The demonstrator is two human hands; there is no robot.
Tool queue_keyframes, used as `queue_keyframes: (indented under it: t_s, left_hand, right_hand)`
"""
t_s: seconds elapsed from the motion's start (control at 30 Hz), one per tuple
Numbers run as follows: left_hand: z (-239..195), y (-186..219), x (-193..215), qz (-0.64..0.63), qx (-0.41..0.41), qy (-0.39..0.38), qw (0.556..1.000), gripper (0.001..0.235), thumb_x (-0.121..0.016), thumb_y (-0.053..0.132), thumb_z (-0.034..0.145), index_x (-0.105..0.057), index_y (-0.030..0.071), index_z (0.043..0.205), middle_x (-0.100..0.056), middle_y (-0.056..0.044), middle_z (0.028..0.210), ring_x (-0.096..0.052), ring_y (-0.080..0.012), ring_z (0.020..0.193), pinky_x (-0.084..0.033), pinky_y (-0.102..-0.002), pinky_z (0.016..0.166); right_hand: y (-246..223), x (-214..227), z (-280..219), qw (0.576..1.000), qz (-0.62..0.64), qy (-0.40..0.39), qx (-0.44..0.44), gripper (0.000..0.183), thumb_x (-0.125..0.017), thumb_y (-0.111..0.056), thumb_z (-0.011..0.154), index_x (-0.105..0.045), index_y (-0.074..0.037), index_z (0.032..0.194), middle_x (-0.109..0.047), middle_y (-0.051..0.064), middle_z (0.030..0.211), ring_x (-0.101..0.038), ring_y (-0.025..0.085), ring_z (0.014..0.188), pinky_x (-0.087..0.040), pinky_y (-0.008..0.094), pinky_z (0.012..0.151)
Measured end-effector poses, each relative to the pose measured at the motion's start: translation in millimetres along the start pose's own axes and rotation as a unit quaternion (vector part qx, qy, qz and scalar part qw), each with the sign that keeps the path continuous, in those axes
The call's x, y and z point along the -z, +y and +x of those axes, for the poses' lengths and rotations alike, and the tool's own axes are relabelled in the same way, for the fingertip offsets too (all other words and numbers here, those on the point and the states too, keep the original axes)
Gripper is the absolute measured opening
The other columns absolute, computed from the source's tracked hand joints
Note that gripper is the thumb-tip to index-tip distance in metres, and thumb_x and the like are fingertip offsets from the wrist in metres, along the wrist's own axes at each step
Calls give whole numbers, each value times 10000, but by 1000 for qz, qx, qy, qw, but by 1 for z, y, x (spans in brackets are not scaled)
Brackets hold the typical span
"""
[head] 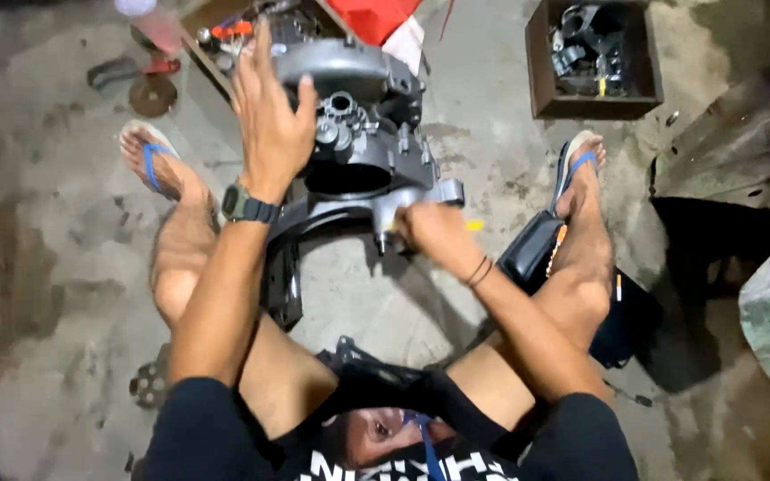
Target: Using a screwdriver to clean or adjust an engine intake manifold component while sitting on the floor
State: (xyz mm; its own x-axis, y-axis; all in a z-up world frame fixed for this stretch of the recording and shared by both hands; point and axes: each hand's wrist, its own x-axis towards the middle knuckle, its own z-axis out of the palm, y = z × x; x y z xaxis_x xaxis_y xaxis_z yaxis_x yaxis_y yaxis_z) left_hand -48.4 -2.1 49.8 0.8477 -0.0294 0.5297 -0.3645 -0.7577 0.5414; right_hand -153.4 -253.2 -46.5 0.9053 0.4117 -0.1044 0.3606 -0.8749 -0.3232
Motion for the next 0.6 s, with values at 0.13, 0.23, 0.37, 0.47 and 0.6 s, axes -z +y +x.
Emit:
queue_keyframes:
  t_s: [0.13, 0.23, 0.37, 0.47, 0.6]
  left_hand:
    - [23, 27, 26, 187, -168, -45, 967, 546, -630, 363, 1046, -476, 39, 1458, -462, -268, 1453, -383, -396, 1372, -208, -670, 1114]
    - [42, 23, 32, 260, -338, -42, 904, 581, -610, 360, 1097, -394, 174, 1603, -607, -165, 1382, -632, -344, 1187, -386, -536, 1003]
    - [51, 20, 36, 222, -469, -139, 844, 627, -599, 386, 1203, -329, 106, 1696, -320, -160, 1683, -310, -314, 1534, -302, -534, 1173]
    - [60, 21, 36, 185, -511, -182, 820, 642, -488, 424, 1212, -310, 49, 1702, -294, -204, 1704, -248, -319, 1564, -241, -531, 1214]
    - [65, 10, 17, 216, -570, -122, 783, 626, -449, 544, 1188, -502, 127, 1652, -451, -120, 1695, -276, -253, 1606, -129, -493, 1298]
  right_hand:
    - [10, 11, 8, 996, -13, 83, -42, 278, -595, -347, 1006, -619, -106, 869, -700, 182, 820, -651, 490, 764, -445, 577, 568]
    - [9, -4, 10, 990, -131, 44, -1, 193, -517, -176, 972, -699, -165, 907, -671, 96, 769, -714, 363, 627, -506, 506, 432]
    - [19, 5, 19, 990, -109, 89, -6, 196, -580, -309, 986, -647, -149, 895, -679, 108, 786, -684, 405, 690, -474, 539, 479]
    - [-1, 10, 13, 995, -91, 39, 11, 226, -584, -339, 1005, -638, -136, 920, -698, 137, 791, -695, 436, 721, -477, 570, 505]
    - [16, 9, 16, 990, -119, 67, -22, 304, -552, -432, 1049, -708, -176, 993, -744, 131, 806, -747, 392, 738, -544, 523, 503]
